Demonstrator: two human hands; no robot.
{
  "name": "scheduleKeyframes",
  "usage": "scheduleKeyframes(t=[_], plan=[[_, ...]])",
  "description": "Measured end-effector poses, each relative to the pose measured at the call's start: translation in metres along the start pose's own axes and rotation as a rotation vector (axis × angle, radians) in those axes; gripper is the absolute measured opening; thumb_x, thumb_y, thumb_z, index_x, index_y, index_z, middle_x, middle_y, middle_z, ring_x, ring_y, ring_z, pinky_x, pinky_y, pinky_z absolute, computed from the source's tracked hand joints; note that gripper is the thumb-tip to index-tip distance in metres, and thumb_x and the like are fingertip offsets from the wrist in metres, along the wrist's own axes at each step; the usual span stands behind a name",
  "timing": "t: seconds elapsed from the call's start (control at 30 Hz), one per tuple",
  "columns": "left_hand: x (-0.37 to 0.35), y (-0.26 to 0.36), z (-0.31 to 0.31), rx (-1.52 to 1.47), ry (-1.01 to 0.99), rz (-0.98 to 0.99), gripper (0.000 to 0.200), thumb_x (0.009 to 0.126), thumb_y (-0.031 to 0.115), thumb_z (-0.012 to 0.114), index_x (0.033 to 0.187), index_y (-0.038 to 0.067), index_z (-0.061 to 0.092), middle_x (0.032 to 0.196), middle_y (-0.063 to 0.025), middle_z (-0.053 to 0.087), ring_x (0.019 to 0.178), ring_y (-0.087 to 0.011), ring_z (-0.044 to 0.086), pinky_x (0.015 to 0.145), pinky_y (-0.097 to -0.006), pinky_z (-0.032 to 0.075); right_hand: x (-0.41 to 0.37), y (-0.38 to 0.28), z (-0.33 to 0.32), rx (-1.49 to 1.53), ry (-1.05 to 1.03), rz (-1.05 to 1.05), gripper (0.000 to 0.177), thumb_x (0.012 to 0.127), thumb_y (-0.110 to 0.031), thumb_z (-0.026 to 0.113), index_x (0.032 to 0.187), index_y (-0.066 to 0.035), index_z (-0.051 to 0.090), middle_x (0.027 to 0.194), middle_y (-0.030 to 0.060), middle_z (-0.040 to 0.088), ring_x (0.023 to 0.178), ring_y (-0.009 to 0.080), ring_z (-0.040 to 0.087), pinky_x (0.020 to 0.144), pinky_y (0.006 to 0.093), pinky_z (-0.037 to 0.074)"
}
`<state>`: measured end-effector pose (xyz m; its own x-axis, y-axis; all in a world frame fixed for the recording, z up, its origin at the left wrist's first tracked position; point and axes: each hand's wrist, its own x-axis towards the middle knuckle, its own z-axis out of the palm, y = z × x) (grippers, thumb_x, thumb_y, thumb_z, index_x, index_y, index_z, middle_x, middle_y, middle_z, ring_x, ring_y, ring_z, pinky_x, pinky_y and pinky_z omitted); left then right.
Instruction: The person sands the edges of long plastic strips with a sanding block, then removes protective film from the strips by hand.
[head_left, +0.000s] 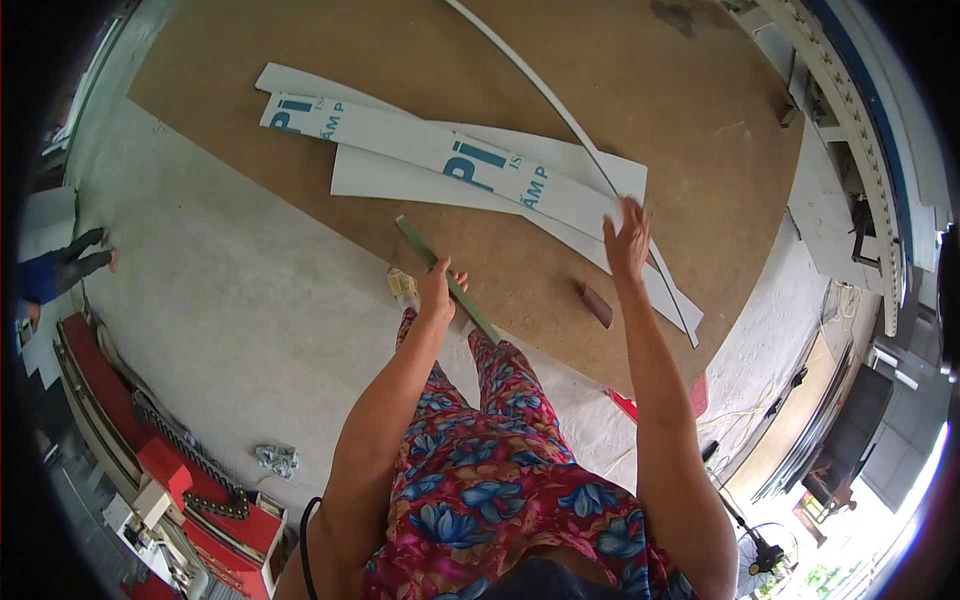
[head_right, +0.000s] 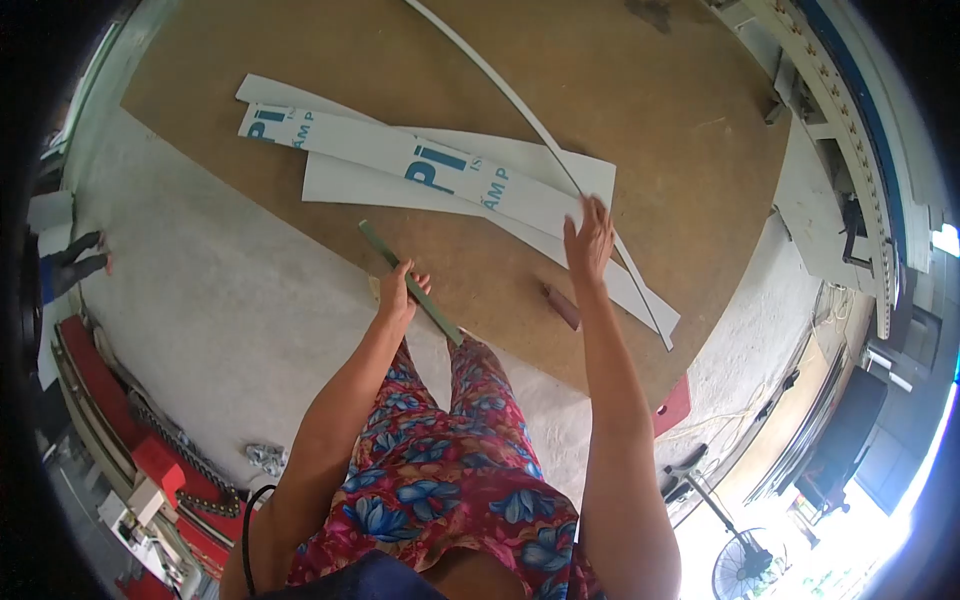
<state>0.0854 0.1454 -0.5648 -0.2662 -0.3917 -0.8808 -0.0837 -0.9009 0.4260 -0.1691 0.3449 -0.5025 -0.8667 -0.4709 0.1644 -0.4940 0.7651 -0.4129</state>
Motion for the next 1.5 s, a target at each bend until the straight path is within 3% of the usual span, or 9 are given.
scheduleKeyframes(t=[0.07,0.2,0.53,0.8,0.93,1.07,1.23,1.47,1.5], plan=[[0.002,-0.002,0.007,-0.043,-0.020,-0.010,0.022,0.090,0.028,0.058,0.097,0.008,0.053,0.076,-0.0042,0.046,0.087,-0.0251,0.056,0.079,-0.0413,0.045,0.029,0.009,0.014,-0.114,-0.015,0.019,0.053,0.078,-0.016,0.067,0.128,-0.010,0.050,0.131,0.0127,0.049,0.119,0.0320,0.047,0.095,0.0446,0.041],[-0.005,0.002,0.021,-0.118,-0.034,-0.028,0.023,0.086,0.025,0.062,0.095,0.006,0.054,0.078,-0.0066,0.051,0.077,-0.0243,0.058,0.074,-0.0419,0.047,0.056,0.016,0.030,-0.198,-0.243,0.240,0.041,0.080,-0.017,0.065,0.120,-0.012,0.058,0.116,0.0129,0.058,0.110,0.0309,0.053,0.092,0.0467,0.043],[-0.006,0.019,0.029,-0.123,-0.006,-0.020,0.024,0.089,0.029,0.060,0.096,0.007,0.054,0.084,-0.0081,0.056,0.079,-0.0240,0.061,0.074,-0.0381,0.049,0.051,0.016,0.018,-0.033,0.010,-0.033,0.030,0.079,-0.008,0.064,0.109,-0.012,0.062,0.093,0.0113,0.058,0.086,0.0308,0.059,0.072,0.0429,0.048],[-0.010,0.030,0.046,-0.320,-0.034,-0.049,0.022,0.095,0.026,0.050,0.096,0.004,0.049,0.090,-0.0089,0.049,0.086,-0.0217,0.053,0.088,-0.0412,0.050,0.095,0.044,0.005,-0.337,0.130,0.072,0.031,0.081,-0.014,0.064,0.111,-0.011,0.062,0.106,0.0097,0.060,0.103,0.0282,0.055,0.089,0.0448,0.042],[-0.023,0.033,0.078,-0.351,-0.089,-0.076,0.028,0.097,0.029,0.046,0.102,0.002,0.044,0.094,-0.0129,0.049,0.093,-0.0252,0.054,0.089,-0.0426,0.049,0.069,0.014,-0.005,0.058,0.072,-0.132,0.029,0.081,-0.017,0.068,0.108,-0.010,0.061,0.102,0.0131,0.062,0.096,0.0308,0.060,0.082,0.0370,0.049],[-0.026,0.042,0.120,-0.359,-0.184,-0.074,0.035,0.099,0.034,0.039,0.108,0.000,0.039,0.106,-0.0190,0.051,0.103,-0.0303,0.054,0.090,-0.0451,0.048,0.008,-0.041,-0.012,0.629,-0.410,-0.101,0.038,0.076,-0.020,0.074,0.110,-0.007,0.062,0.106,0.0119,0.063,0.092,0.0238,0.062,0.081,0.0327,0.050],[-0.026,0.057,0.173,-0.264,-0.212,-0.042,0.044,0.100,0.036,0.035,0.118,-0.004,0.034,0.118,-0.0241,0.046,0.108,-0.0355,0.052,0.095,-0.0507,0.043,-0.015,-0.050,-0.028,0.475,-0.244,0.080,0.038,0.082,-0.022,0.067,0.114,-0.004,0.060,0.113,0.0170,0.059,0.101,0.0313,0.060,0.087,0.0382,0.047],[-0.020,0.064,0.181,-0.035,-0.305,-0.034,0.074,0.097,0.031,0.044,0.143,-0.005,-0.002,0.140,-0.0302,0.022,0.125,-0.0415,0.039,0.104,-0.0533,0.036,-0.079,0.002,-0.022,0.300,-0.140,0.224,0.048,0.076,-0.017,0.069,0.119,-0.004,0.055,0.116,0.0161,0.054,0.106,0.0334,0.055,0.087,0.0404,0.046],[-0.017,0.065,0.178,-0.062,-0.294,-0.120,0.066,0.097,0.029,0.047,0.144,0.000,0.012,0.146,-0.0251,0.021,0.117,-0.0344,0.045,0.102,-0.0550,0.036,-0.090,0.006,-0.024,0.278,-0.157,0.212,0.048,0.074,-0.016,0.069,0.119,-0.004,0.055,0.114,0.0157,0.054,0.106,0.0334,0.054,0.087,0.0409,0.046]])
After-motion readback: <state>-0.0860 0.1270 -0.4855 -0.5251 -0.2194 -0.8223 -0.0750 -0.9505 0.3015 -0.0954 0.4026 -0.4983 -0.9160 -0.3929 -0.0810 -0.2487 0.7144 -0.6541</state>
